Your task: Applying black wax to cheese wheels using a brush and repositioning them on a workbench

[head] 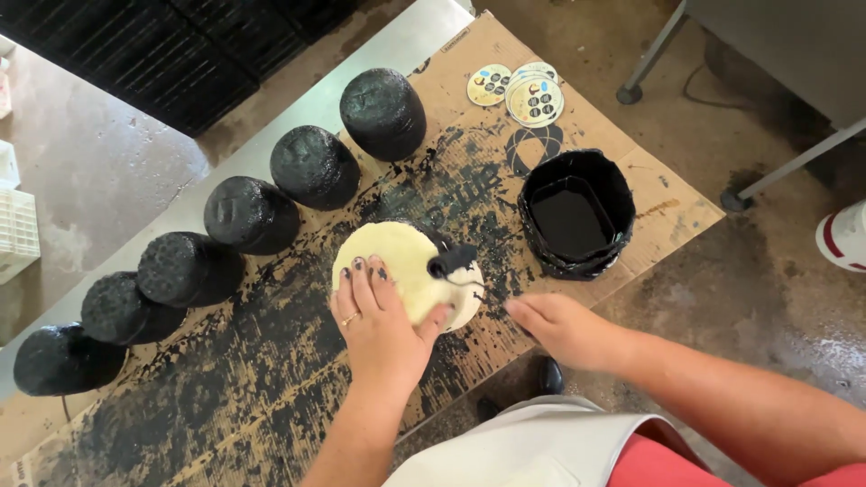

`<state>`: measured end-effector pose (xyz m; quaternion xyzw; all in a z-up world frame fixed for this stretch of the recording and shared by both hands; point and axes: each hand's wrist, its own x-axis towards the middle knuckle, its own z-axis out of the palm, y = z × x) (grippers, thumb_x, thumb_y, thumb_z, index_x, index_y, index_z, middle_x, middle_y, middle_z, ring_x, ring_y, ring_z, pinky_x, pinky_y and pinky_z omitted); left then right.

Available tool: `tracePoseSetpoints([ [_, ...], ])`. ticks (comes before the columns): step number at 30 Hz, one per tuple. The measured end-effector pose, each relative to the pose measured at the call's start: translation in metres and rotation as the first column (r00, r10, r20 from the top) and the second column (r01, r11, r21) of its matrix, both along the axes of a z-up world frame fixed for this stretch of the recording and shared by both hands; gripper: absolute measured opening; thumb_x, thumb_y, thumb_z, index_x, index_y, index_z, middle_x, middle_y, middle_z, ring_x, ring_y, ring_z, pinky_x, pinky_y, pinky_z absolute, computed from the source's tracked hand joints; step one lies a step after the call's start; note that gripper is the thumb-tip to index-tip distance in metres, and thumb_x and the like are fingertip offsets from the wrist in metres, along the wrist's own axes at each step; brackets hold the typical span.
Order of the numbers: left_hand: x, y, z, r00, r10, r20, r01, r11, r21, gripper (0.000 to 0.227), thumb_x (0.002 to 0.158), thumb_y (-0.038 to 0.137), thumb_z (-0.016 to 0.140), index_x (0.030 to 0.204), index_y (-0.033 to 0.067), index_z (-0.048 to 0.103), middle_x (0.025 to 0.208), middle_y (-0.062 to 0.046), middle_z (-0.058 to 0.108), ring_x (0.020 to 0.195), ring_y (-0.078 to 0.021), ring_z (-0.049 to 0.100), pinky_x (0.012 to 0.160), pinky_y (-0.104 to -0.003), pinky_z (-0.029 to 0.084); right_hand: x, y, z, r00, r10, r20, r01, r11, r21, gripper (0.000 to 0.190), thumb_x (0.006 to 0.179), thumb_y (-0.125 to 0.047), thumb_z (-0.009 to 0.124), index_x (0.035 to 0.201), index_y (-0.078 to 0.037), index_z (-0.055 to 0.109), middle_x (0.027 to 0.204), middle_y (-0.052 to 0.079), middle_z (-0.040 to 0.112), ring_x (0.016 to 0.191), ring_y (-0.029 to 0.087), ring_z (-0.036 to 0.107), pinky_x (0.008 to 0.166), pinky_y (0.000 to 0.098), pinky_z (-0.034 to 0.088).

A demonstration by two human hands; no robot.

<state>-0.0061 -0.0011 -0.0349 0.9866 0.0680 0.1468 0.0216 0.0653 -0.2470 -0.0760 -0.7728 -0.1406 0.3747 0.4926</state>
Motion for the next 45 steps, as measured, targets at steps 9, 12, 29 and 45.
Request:
tracePoseSetpoints([
  [9, -0.004, 0.004, 0.008, 0.991, -0.019, -0.13, 0.005, 0.994, -0.105, 0.118, 0.068, 0.06, 0.086, 0.149, -0.011, 0.038, 0.151, -0.036, 0.036, 0.145, -0.0557, 0.025, 0.117, -0.066, 0.017, -0.002, -0.002, -0.04, 0.992, -0.124, 0.004, 0.124, 0.992, -0.026, 0.042, 0.103, -0.034, 0.052, 0.087, 0.002, 0.069, 0.085, 0.023, 0.072, 0.087, 0.032, 0.067, 0.086, 0.0472, 0.052],
  [12, 0.001, 0.004, 0.007, 0.992, -0.011, -0.125, 0.0, 0.996, -0.093, 0.119, 0.068, 0.063, 0.086, 0.149, -0.0108, 0.038, 0.152, -0.034, 0.036, 0.145, -0.054, 0.025, 0.117, -0.064, 0.017, -0.013, -0.01, -0.037, 0.988, -0.091, -0.125, 0.077, 0.991, -0.11, 0.048, 0.105, -0.039, 0.046, 0.076, -0.014, 0.075, 0.064, 0.005, 0.071, 0.068, 0.019, 0.067, 0.074, 0.0336, 0.056],
  [29, -0.001, 0.001, 0.016, 0.994, -0.015, -0.105, 0.003, 0.994, -0.113, 0.117, 0.064, 0.055, 0.091, 0.145, -0.0139, 0.041, 0.148, -0.037, 0.04, 0.142, -0.0559, 0.029, 0.116, -0.065, 0.019, -0.041, 0.005, 0.015, 0.982, 0.085, 0.166, -0.049, 0.976, -0.21, 0.046, 0.105, -0.04, 0.046, 0.086, -0.003, 0.066, 0.079, 0.024, 0.07, 0.084, 0.043, 0.071, 0.074, 0.0512, 0.057],
  [45, -0.002, 0.003, 0.027, 0.97, -0.006, -0.243, -0.029, 0.99, -0.139, 0.128, 0.06, 0.051, 0.094, 0.151, -0.0144, 0.032, 0.152, -0.039, 0.03, 0.146, -0.0565, 0.018, 0.118, -0.066, 0.009, -0.042, 0.008, -0.051, 0.984, -0.125, -0.127, 0.122, 0.992, -0.032, 0.046, 0.104, -0.04, 0.047, 0.082, -0.005, 0.068, 0.069, 0.012, 0.067, 0.075, 0.022, 0.064, 0.079, 0.0421, 0.056],
])
